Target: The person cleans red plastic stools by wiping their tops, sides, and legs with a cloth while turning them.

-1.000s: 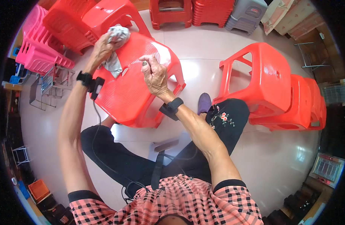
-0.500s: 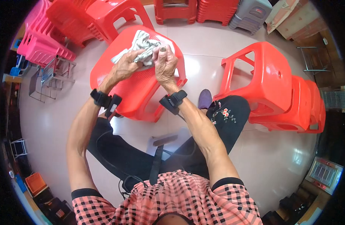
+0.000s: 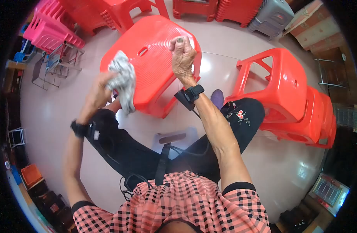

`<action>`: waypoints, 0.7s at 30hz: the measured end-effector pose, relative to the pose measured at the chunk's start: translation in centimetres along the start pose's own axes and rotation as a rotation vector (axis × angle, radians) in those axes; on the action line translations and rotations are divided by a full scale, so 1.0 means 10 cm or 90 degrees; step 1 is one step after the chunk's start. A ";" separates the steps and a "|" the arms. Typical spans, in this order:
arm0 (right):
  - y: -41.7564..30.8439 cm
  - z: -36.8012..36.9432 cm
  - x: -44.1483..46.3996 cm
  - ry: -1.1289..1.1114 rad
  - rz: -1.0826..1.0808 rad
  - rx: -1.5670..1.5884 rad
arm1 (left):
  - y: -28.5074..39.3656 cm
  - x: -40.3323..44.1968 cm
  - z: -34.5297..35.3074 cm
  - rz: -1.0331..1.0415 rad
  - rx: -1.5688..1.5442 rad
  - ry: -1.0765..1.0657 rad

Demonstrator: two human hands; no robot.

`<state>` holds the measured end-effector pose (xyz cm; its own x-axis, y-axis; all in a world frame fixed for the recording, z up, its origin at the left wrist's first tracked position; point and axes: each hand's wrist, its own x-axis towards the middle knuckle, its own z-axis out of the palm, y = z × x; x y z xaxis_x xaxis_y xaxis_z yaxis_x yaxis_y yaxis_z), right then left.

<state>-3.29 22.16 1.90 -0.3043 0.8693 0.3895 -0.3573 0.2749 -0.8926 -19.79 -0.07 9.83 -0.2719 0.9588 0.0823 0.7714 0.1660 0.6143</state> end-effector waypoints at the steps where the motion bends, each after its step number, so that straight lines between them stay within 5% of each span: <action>1: 0.01 0.02 0.00 -0.003 -0.004 -0.002 | -0.43 0.09 -0.03 0.006 0.053 0.087; 3: 0.03 0.00 0.00 -0.004 -0.013 -0.015 | -0.63 0.29 -0.14 -0.086 0.087 0.159; 10: 0.04 0.01 0.04 -0.009 -0.079 -0.080 | -0.68 0.17 0.11 -0.027 0.264 0.192; 15: 0.01 0.01 0.03 0.005 -0.142 -0.107 | -0.04 -0.20 0.33 -0.060 0.144 0.126; 17: 0.00 -0.02 0.03 0.002 -0.176 -0.151 | 0.23 -0.29 0.35 0.045 0.202 0.052; 21: -0.15 0.00 0.03 0.000 -0.193 -0.209 | 0.37 -0.38 0.62 -0.021 0.107 0.090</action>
<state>-2.81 22.06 3.39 -0.2285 0.7293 0.6449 -0.1310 0.6334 -0.7627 -12.33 -1.66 6.96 -0.3673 0.9123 0.1810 0.8426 0.2440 0.4801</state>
